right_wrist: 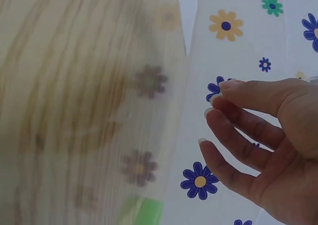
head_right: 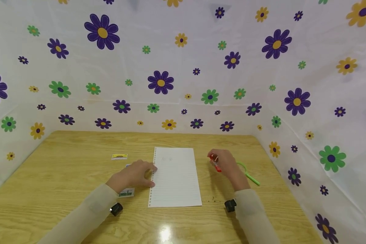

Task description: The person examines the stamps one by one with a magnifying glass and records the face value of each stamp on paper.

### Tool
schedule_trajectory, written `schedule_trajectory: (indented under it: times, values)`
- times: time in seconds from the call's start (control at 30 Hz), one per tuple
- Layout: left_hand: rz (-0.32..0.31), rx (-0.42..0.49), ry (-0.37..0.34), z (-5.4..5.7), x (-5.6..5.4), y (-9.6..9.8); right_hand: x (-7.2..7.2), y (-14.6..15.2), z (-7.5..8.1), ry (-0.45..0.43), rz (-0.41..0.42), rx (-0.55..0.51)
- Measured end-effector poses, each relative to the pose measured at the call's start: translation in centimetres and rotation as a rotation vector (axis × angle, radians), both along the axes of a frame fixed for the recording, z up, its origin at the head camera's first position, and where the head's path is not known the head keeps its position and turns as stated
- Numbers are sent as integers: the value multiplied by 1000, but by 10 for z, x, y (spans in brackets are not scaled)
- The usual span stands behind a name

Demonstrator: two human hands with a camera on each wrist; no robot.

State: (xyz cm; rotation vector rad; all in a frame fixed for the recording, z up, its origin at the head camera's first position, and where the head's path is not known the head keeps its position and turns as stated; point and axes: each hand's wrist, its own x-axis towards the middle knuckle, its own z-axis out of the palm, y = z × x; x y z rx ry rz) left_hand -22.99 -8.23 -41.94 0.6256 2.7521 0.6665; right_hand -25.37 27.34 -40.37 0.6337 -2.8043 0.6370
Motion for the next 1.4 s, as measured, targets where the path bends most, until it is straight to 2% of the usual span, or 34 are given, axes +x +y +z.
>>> schedule_trajectory:
  times: [0.2,0.33,0.63,0.9,1.17,1.4]
  values:
    - [6,10,-5,0,0,-1,-2,11,-5,60,-3,91]
    - [15,7,-15,0,0,-1,-4,14,-11,56,-6,122]
    - [20,-3,-18,0,1,0,-8,18,-8,-96,-46,176]
    - [17,-9,-11,0,1,0,-13,19,-2,-123,-21,250]
    - [20,-5,-15,-2,0,0,-24,15,-6,-242,-66,326]
    - [24,-1,-10,-2,-1,0,-29,14,-5,-253,-66,360]
